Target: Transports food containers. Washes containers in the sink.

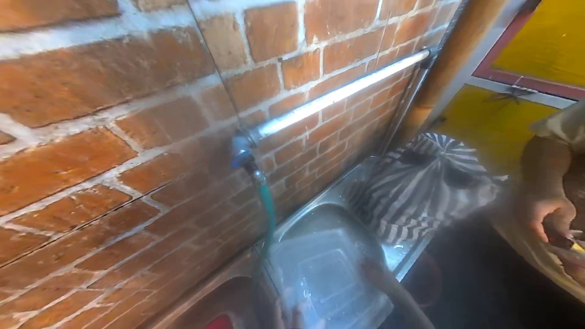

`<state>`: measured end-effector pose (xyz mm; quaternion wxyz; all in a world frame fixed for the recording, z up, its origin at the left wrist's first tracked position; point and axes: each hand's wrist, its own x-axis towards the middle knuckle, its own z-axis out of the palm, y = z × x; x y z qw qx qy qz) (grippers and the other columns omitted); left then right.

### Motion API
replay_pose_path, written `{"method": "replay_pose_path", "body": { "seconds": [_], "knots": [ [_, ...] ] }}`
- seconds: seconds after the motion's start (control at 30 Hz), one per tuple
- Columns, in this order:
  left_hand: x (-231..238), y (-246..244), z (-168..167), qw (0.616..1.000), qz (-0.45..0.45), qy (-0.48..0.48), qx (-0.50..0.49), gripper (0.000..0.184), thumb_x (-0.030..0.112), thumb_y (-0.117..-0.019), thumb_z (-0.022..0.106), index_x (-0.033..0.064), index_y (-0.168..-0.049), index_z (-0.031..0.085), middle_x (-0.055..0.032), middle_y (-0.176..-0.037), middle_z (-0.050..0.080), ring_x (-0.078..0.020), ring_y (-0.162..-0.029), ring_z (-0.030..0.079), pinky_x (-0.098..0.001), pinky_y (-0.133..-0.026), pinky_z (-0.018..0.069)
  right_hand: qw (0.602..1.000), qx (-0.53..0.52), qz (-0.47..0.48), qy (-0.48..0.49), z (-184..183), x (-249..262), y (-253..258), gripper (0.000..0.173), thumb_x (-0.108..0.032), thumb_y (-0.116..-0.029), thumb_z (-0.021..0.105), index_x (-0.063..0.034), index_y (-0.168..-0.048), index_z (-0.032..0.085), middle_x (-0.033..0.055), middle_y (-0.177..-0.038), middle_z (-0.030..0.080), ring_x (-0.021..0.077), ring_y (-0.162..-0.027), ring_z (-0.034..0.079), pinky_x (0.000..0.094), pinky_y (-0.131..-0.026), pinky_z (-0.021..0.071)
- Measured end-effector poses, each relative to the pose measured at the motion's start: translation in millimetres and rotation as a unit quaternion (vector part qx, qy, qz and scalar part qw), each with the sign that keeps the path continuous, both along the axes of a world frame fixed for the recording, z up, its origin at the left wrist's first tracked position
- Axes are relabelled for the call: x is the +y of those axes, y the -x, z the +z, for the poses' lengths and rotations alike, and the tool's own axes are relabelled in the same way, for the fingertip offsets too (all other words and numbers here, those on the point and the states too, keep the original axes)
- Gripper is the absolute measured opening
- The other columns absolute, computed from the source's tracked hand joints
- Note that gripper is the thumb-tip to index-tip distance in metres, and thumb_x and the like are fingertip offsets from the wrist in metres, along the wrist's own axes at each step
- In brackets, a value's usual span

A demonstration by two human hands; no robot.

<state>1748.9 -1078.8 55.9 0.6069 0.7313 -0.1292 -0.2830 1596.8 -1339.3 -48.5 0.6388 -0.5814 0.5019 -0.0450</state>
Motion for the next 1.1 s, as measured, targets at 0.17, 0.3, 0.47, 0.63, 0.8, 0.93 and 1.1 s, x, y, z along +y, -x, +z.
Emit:
{"method": "replay_pose_path", "body": {
  "seconds": [0.17, 0.3, 0.47, 0.63, 0.8, 0.93, 1.1],
  "knots": [
    [-15.1, -29.0, 7.4, 0.99, -0.045, -0.065, -0.116, 0.046, 0.007, -0.1004, 0.057, -0.0063, -0.143, 0.049, -0.017, -0.105, 0.075, -0.0237, -0.093, 0.074, -0.0425, -0.089, 0.0595, 0.985, -0.085, -0.15, -0.011, 20.0, -2.7, 15.0, 0.03, -0.006, -0.1061, 0.051, 0.0031, -0.134, 0.056, 0.0133, -0.093, 0.071, 0.0173, -0.068, 0.069, 0.034, -0.063, 0.0604],
    [-27.7, -42.2, -0.1, 0.991, -0.023, -0.072, -0.108, 0.046, 0.01, -0.099, 0.062, -0.0033, -0.142, 0.051, -0.0171, -0.103, 0.074, -0.0237, -0.081, 0.076, -0.0434, -0.072, 0.0659, 0.976, -0.113, -0.169, 0.079, 43.9, 4.5, 35.2, 0.037, -0.008, -0.105, 0.051, 0.0031, -0.14, 0.054, 0.0129, -0.087, 0.071, 0.0184, -0.064, 0.069, 0.0357, -0.06, 0.0614],
    [-60.3, -58.5, -16.6, 0.98, 0.004, -0.132, -0.148, 0.03, 0.022, -0.1046, 0.057, -0.0019, -0.122, 0.063, -0.0131, -0.086, 0.072, -0.0208, -0.063, 0.071, -0.0416, -0.059, 0.0633, 0.952, -0.124, -0.159, 0.23, 84.7, 22.6, 51.4, 0.041, -0.015, -0.1057, 0.051, 0.0027, -0.142, 0.053, 0.0073, -0.08, 0.071, 0.0147, -0.058, 0.067, 0.0347, -0.056, 0.0609],
    [-98.2, -62.7, -21.1, 0.956, -0.015, -0.231, -0.177, 0.043, 0.038, -0.1072, 0.05, 0.0018, -0.117, 0.071, -0.0161, -0.087, 0.072, -0.0302, -0.077, 0.072, -0.0525, -0.075, 0.0586, 0.918, -0.159, -0.165, 0.322, 110.6, 28.0, 59.0, 0.038, -0.012, -0.106, 0.049, -0.0001, -0.141, 0.054, 0.0045, -0.078, 0.071, 0.013, -0.056, 0.065, 0.0315, -0.051, 0.0581],
    [-109.3, -62.1, -16.1, 0.954, -0.142, -0.226, -0.138, 0.048, 0.036, -0.1106, 0.042, -0.0005, -0.137, 0.061, -0.0231, -0.125, 0.068, -0.0364, -0.119, 0.065, -0.0546, -0.106, 0.0471, 0.883, -0.154, -0.154, 0.417, 134.5, 38.2, 66.9, 0.034, -0.009, -0.1047, 0.048, 0.0036, -0.136, 0.055, 0.0025, -0.083, 0.071, 0.0081, -0.063, 0.067, 0.0275, -0.057, 0.0596],
    [-104.8, -54.3, -1.4, 0.98, -0.129, -0.149, -0.028, 0.062, 0.042, -0.1122, 0.03, -0.0056, -0.143, 0.053, -0.028, -0.142, 0.056, -0.0378, -0.135, 0.052, -0.0545, -0.114, 0.0386, 0.878, -0.217, -0.106, 0.412, 134.5, 26.9, 92.4, 0.031, -0.007, -0.1039, 0.052, 0.0052, -0.132, 0.055, 0.0049, -0.095, 0.074, 0.0124, -0.081, 0.073, 0.0314, -0.074, 0.0639],
    [-93.0, -38.4, 3.5, 0.97, -0.154, 0.012, 0.19, 0.085, 0.065, -0.1048, 0.009, 0.0041, -0.158, 0.035, -0.018, -0.161, 0.039, -0.0329, -0.15, 0.035, -0.0576, -0.12, 0.0299, 0.877, -0.267, -0.104, 0.385, 98.0, 1.0, 118.4, 0.018, -0.006, -0.096, 0.063, -0.0067, -0.113, 0.067, -0.0016, -0.105, 0.073, 0.0091, -0.098, 0.07, 0.0299, -0.09, 0.0603]
  ]
}}
